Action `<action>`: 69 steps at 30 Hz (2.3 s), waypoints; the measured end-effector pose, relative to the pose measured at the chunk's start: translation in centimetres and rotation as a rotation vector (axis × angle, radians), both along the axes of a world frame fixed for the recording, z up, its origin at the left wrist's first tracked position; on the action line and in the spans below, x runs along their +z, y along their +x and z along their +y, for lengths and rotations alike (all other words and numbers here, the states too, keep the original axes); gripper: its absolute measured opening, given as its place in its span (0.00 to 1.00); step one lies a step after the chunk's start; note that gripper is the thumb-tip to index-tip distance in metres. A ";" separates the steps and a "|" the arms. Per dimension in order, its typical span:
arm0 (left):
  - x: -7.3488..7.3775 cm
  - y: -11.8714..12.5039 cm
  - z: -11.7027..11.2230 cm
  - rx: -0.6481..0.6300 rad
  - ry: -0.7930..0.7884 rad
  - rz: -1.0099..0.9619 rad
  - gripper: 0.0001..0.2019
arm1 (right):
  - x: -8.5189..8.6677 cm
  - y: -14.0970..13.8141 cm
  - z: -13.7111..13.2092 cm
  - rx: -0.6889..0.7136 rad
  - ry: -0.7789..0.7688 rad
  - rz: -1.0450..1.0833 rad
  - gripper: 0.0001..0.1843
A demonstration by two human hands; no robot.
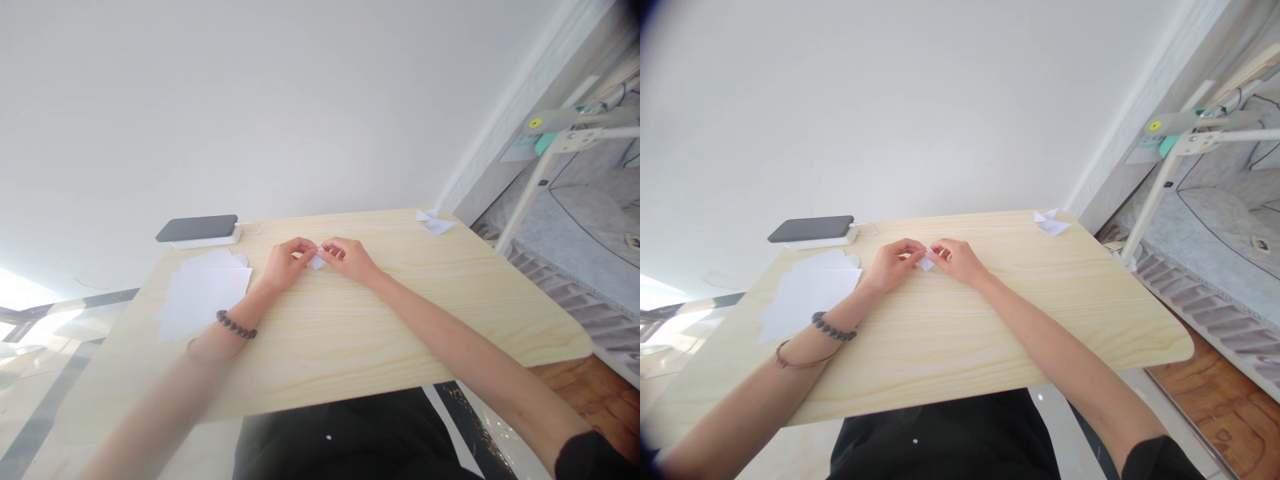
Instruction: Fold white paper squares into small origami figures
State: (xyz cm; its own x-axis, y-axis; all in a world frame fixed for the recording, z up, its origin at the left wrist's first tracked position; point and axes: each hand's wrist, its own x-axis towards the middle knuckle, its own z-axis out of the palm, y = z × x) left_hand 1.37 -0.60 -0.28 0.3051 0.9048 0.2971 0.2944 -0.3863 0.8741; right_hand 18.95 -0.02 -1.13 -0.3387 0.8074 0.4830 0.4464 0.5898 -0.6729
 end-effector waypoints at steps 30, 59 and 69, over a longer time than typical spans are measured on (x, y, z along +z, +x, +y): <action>0.4 -0.1 -0.2 -0.060 -0.063 0.200 0.15 | 0.7 0.3 -0.3 0.052 -0.152 0.048 0.14; 0.5 0.8 -0.3 0.038 -0.038 -0.093 0.16 | 0.8 -0.6 -0.5 -0.078 0.042 0.058 0.12; 0.4 0.0 0.5 0.060 -0.117 -0.325 0.14 | 0.2 0.3 0.2 -0.153 -0.130 0.243 0.19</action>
